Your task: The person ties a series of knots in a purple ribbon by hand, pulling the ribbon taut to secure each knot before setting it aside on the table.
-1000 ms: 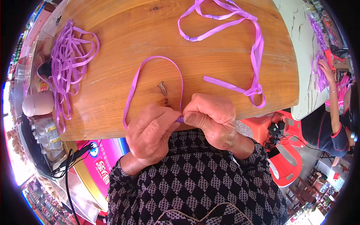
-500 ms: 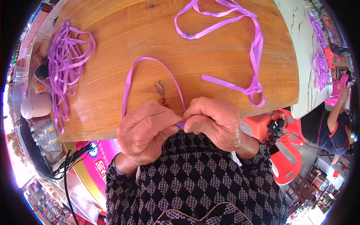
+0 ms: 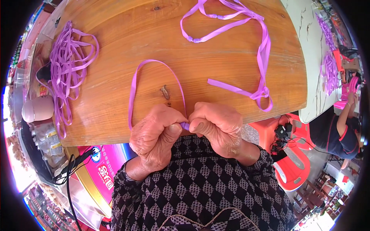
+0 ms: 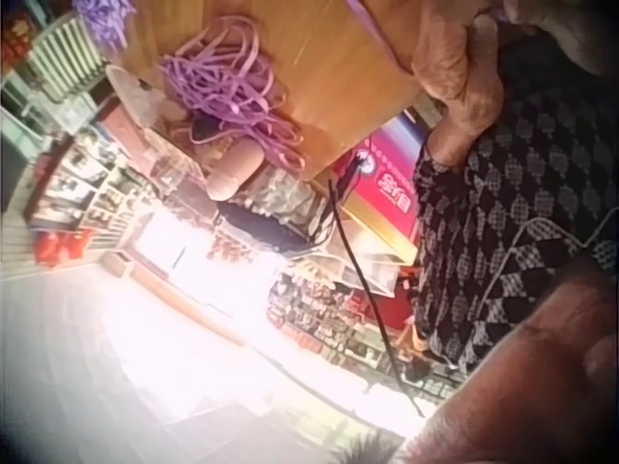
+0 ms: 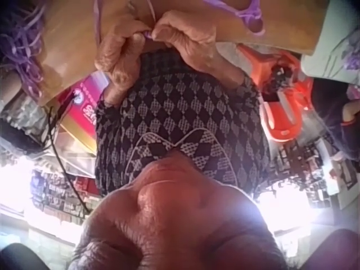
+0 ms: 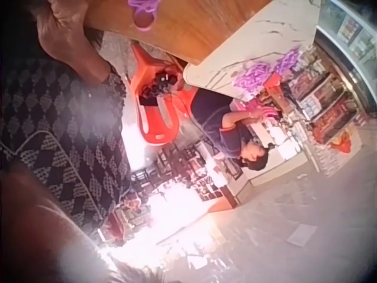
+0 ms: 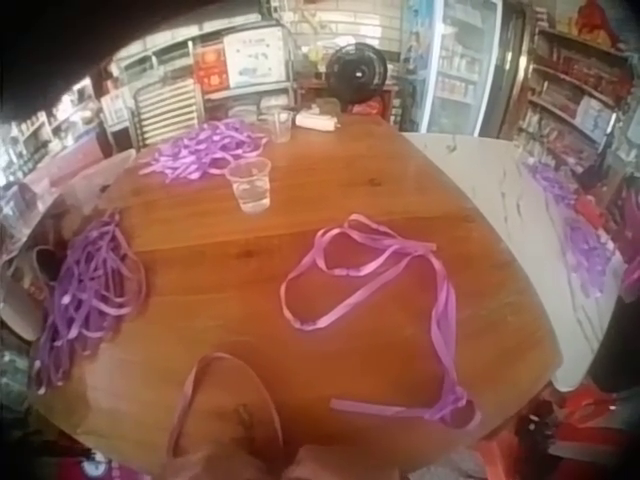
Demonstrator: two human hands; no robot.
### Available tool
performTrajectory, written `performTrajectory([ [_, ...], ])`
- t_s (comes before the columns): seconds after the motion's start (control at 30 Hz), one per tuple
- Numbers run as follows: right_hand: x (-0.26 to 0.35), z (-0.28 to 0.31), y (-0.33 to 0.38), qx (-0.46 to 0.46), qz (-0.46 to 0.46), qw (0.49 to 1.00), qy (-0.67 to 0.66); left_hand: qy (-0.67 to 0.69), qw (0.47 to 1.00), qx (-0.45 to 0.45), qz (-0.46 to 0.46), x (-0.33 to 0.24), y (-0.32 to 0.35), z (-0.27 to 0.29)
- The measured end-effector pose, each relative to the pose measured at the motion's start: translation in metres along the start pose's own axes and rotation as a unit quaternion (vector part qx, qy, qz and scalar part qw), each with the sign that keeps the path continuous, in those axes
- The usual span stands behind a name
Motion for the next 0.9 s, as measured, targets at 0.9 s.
performTrajectory([
  [0.9,0.000,-0.001,-0.004,-0.003,-0.161,0.974,-0.156,-0.077,0.997,-0.016,-0.018,0.006,0.001,-0.004],
])
Point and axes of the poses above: each hand's wrist, its own y-axis away from the middle knuckle, its own z-axis out of the back of the hand, x = y × z, the point moved 3 cm from there along -y, towards the middle knuckle, and after that the axes turned 8 degrees about x, right-handed, at the moved point
